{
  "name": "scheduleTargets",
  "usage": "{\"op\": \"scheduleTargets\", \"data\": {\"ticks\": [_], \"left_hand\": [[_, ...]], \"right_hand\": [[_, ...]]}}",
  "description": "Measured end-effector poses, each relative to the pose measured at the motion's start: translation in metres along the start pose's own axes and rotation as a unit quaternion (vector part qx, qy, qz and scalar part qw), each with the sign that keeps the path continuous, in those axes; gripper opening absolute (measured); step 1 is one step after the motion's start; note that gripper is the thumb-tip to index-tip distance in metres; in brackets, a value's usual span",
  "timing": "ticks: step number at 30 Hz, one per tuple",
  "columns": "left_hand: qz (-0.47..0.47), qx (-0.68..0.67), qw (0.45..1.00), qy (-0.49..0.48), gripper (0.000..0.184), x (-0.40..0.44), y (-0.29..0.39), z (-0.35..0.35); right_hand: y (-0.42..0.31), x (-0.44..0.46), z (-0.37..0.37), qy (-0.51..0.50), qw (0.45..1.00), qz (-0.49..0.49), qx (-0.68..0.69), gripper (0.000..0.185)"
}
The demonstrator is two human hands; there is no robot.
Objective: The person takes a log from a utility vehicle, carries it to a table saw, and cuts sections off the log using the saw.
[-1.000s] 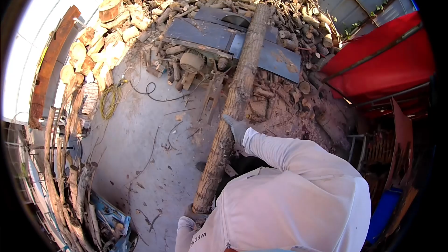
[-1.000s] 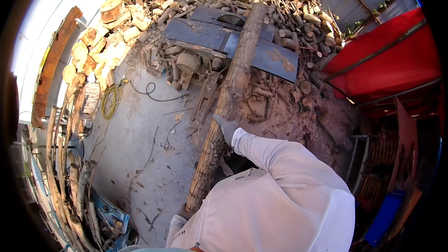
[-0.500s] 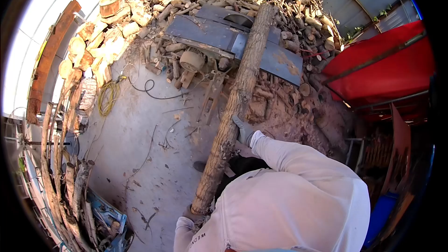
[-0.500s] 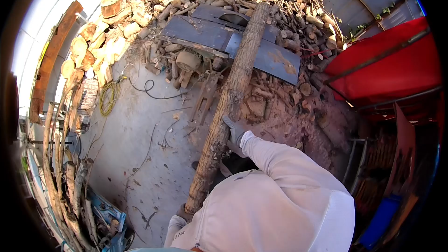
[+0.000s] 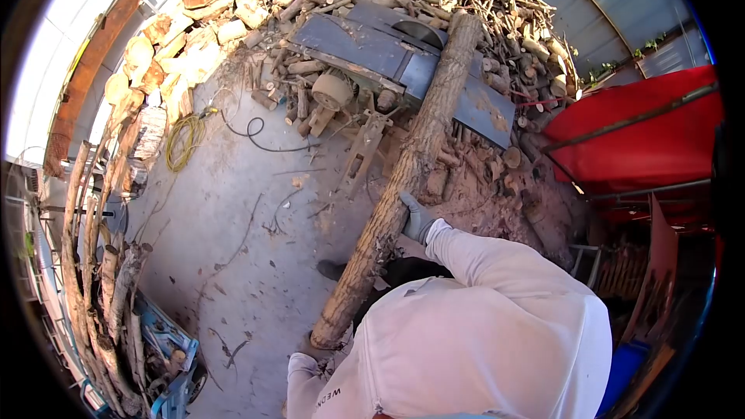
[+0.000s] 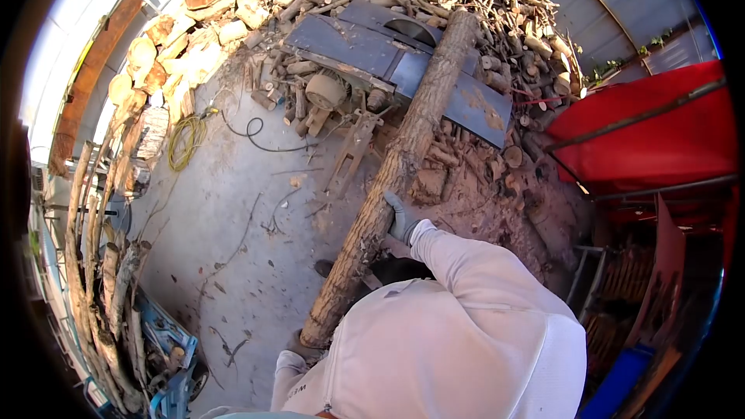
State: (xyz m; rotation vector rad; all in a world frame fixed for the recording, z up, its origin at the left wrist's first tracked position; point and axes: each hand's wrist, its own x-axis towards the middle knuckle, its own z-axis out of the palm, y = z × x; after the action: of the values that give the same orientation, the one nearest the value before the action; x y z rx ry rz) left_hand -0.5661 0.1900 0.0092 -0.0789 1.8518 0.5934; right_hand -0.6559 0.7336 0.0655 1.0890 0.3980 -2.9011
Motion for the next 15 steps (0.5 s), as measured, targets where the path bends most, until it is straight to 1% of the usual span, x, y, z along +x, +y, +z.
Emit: {"op": "scheduleTargets", "data": {"ticks": [3,4,5,6,7,8,9,11,12,14,15], "left_hand": [[-0.004,0.034,0.999,0.019,0.113,0.000,-0.017,0.001],[-0.003,0.034,0.999,0.019,0.113,-0.005,-0.009,0.001],[-0.010,-0.003,1.000,0.000,0.113,-0.012,-0.001,0.003],[-0.017,-0.040,0.999,-0.019,0.114,-0.018,0.009,0.002],[-0.016,-0.039,0.999,-0.018,0.114,-0.012,0.001,0.002],[0.034,-0.019,0.999,-0.021,0.100,0.007,-0.028,0.008],[0.086,0.001,0.996,-0.023,0.087,0.018,-0.042,0.011],[0.097,-0.004,0.995,-0.030,0.084,0.024,-0.040,0.011],[0.103,-0.008,0.994,-0.035,0.081,0.022,-0.039,0.010],[0.115,-0.017,0.992,-0.047,0.074,0.016,-0.035,0.008],[0.122,-0.022,0.991,-0.053,0.071,0.012,-0.030,0.008]], "right_hand": [[-0.001,-0.005,0.007,0.013,1.000,0.004,-0.017,0.055],[-0.001,-0.005,0.010,0.035,0.999,0.004,-0.030,0.054],[-0.001,-0.005,0.012,0.057,0.997,0.005,-0.043,0.053],[-0.001,-0.004,0.016,0.056,0.997,0.004,-0.044,0.053],[0.000,-0.004,0.020,0.072,0.996,-0.003,-0.047,0.055],[0.001,-0.004,0.023,0.088,0.995,-0.010,-0.050,0.056],[0.002,0.000,0.021,0.089,0.995,-0.012,-0.051,0.056],[0.005,0.019,0.001,0.094,0.994,-0.013,-0.061,0.057],[0.006,0.015,0.010,0.095,0.994,-0.013,-0.061,0.057],[0.006,0.001,0.037,0.127,0.987,-0.037,-0.090,0.050],[0.008,0.003,0.036,0.129,0.987,-0.037,-0.091,0.050]]}}
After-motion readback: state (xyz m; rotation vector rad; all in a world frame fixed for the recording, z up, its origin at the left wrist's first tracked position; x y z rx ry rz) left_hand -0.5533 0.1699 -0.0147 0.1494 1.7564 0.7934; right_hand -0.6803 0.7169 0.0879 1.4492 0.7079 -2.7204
